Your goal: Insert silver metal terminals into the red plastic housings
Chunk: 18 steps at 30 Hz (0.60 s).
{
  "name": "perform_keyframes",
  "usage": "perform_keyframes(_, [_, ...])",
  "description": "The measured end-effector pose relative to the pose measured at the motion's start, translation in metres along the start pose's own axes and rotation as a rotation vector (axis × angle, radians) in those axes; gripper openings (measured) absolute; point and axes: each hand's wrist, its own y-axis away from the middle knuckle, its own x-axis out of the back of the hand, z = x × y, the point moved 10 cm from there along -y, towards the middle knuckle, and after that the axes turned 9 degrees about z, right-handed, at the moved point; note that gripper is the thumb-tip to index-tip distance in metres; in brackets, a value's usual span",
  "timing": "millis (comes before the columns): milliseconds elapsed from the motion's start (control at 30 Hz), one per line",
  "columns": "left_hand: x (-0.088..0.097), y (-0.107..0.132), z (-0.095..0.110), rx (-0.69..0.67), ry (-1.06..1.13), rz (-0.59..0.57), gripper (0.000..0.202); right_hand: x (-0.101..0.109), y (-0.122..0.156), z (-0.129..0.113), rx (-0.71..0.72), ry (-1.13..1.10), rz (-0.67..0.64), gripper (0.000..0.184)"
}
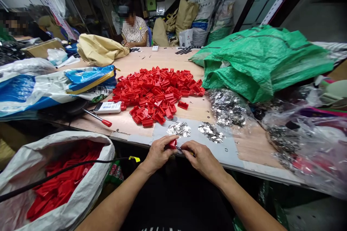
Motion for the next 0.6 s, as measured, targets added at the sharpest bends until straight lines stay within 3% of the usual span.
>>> perform_keyframes(300, [0.0,0.0012,-0.0067,0.031,0.013,0.024,0.044,-0.0004,-0.0026,0.0044,-0.04,-0.04,-0.023,0.016])
perform_keyframes(600, [-0.0011,0.0034,-0.0052,-0.001,-0.012,0.029,0.037,-0.0064,-0.0005,-0.0044,-0.095,0.182,-0.034,0.017])
